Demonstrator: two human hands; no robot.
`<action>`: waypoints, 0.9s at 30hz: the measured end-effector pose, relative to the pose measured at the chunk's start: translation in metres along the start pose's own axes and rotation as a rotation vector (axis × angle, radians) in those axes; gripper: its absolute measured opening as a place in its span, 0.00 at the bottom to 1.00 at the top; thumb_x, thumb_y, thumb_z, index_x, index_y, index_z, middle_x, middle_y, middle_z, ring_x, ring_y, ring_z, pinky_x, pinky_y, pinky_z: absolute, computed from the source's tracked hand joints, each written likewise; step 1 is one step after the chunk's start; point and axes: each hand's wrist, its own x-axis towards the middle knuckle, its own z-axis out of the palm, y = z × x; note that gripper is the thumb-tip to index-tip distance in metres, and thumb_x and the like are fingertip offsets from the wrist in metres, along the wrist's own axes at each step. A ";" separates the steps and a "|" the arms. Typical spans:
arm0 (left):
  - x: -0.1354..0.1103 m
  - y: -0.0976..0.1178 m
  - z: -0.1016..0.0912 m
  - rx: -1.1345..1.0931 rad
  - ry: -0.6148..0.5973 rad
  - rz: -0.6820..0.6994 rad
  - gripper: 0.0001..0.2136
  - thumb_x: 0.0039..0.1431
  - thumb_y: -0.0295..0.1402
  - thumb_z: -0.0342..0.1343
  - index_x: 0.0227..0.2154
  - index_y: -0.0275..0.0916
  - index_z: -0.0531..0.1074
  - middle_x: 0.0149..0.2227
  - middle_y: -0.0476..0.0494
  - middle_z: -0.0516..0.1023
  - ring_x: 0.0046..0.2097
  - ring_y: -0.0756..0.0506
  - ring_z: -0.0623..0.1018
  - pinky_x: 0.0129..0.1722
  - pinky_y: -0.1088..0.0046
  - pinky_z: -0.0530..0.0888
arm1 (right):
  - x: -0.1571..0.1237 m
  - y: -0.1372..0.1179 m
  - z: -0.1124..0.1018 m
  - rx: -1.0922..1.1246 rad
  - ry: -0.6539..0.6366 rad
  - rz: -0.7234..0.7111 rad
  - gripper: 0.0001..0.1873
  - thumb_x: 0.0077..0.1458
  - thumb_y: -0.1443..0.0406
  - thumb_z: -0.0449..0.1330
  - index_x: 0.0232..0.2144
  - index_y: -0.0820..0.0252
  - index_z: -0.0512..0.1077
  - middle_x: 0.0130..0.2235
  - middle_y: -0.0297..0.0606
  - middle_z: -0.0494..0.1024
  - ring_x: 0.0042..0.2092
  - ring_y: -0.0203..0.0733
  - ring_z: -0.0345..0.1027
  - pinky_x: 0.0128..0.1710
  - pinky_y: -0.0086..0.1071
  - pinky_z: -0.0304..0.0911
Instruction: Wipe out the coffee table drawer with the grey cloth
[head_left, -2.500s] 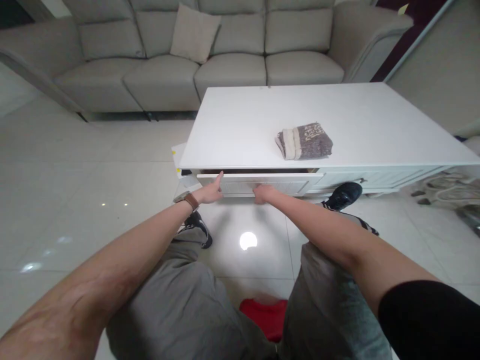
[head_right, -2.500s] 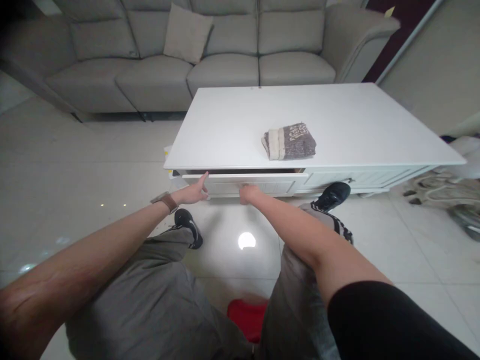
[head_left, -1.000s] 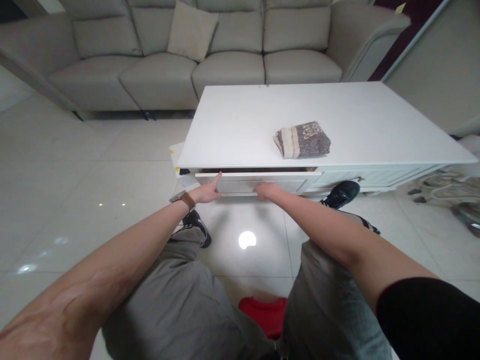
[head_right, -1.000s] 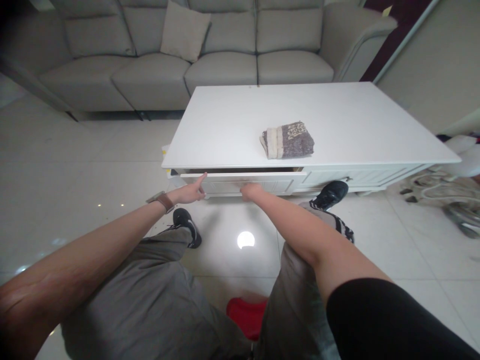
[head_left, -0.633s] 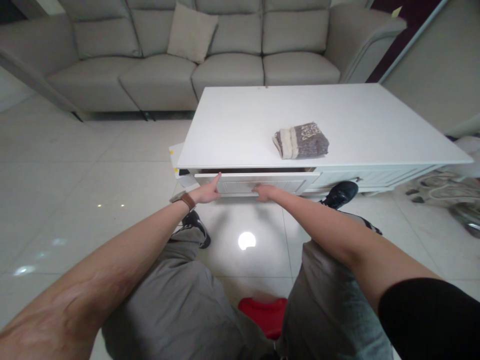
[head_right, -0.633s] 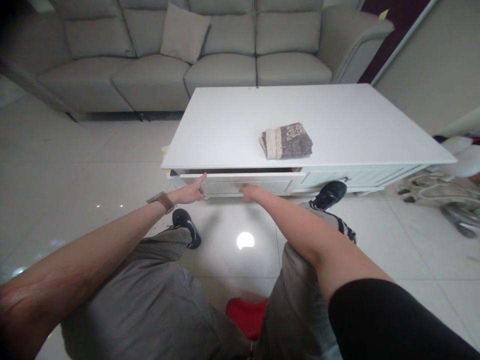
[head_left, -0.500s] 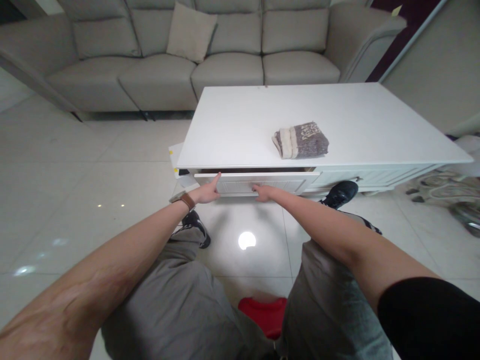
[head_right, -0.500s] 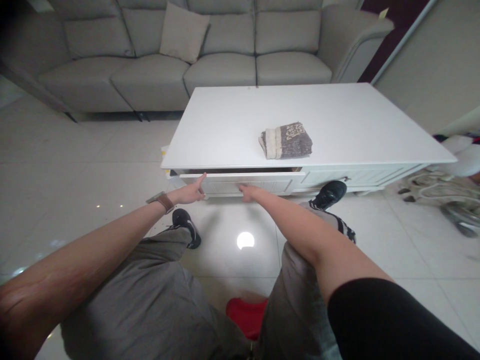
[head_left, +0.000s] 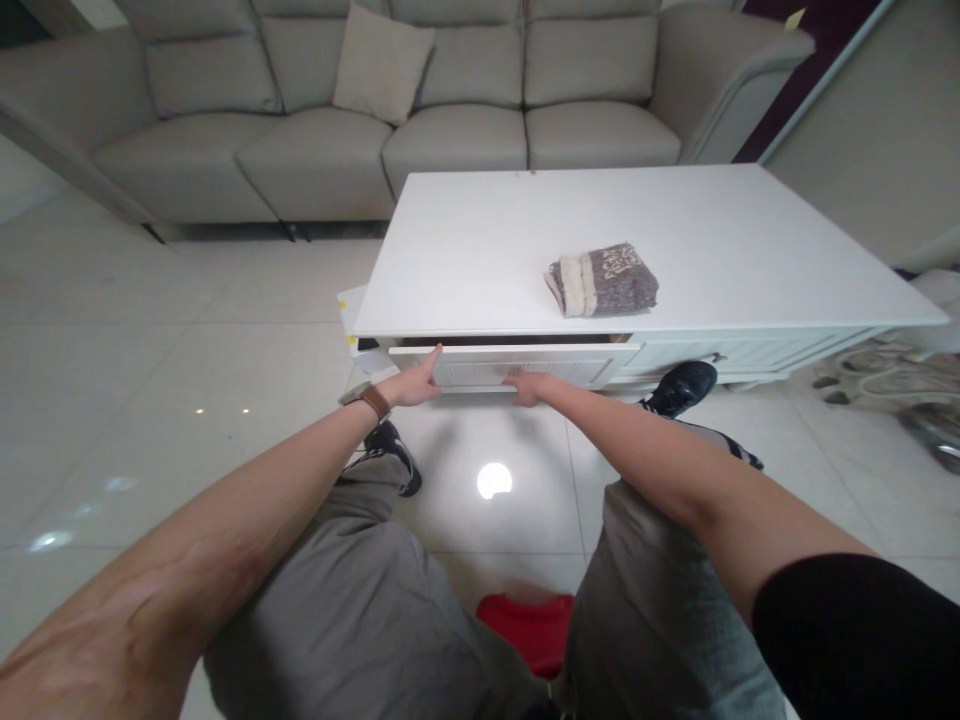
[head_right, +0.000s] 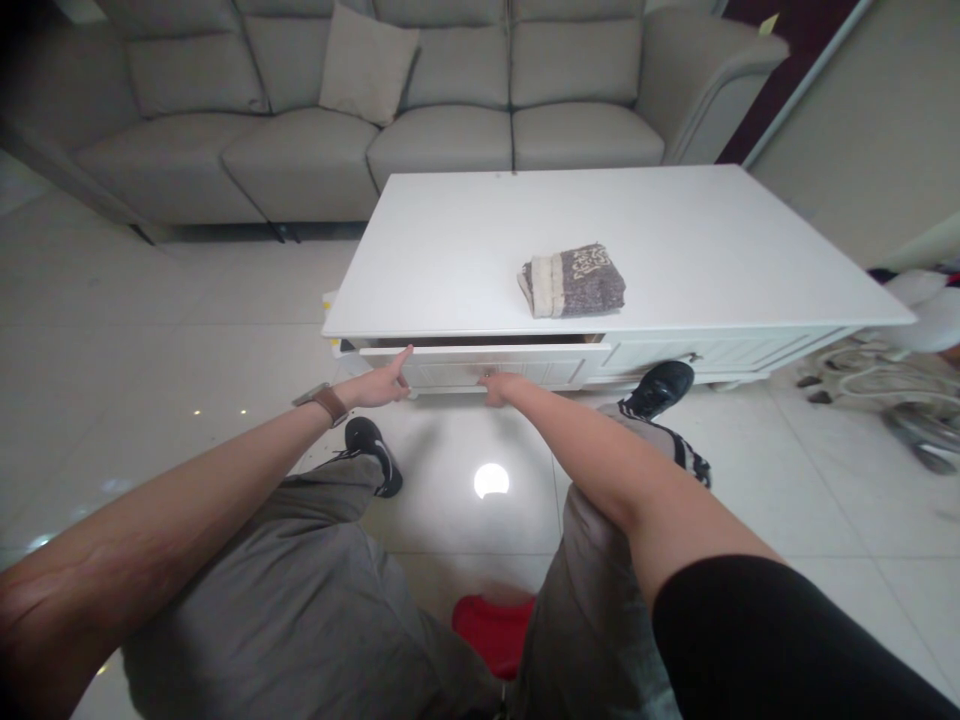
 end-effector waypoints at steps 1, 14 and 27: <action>0.001 -0.001 0.000 0.005 0.004 0.007 0.48 0.60 0.34 0.54 0.73 0.30 0.26 0.47 0.35 0.82 0.38 0.45 0.80 0.40 0.72 0.73 | 0.000 0.000 0.000 -0.002 0.006 0.001 0.38 0.57 0.65 0.62 0.69 0.53 0.61 0.69 0.48 0.61 0.66 0.58 0.62 0.63 0.46 0.62; -0.003 0.006 -0.001 0.005 -0.001 -0.038 0.48 0.60 0.33 0.53 0.73 0.31 0.28 0.49 0.35 0.82 0.38 0.45 0.80 0.39 0.73 0.73 | -0.005 0.001 -0.002 0.033 -0.027 0.017 0.44 0.57 0.65 0.61 0.73 0.57 0.51 0.64 0.52 0.70 0.59 0.55 0.71 0.55 0.41 0.68; 0.000 0.000 0.001 -0.020 0.005 -0.019 0.49 0.58 0.33 0.54 0.73 0.31 0.27 0.47 0.37 0.82 0.37 0.46 0.80 0.40 0.73 0.73 | 0.002 0.003 -0.003 0.039 -0.037 0.031 0.45 0.55 0.62 0.63 0.72 0.55 0.54 0.66 0.50 0.67 0.60 0.57 0.69 0.57 0.44 0.68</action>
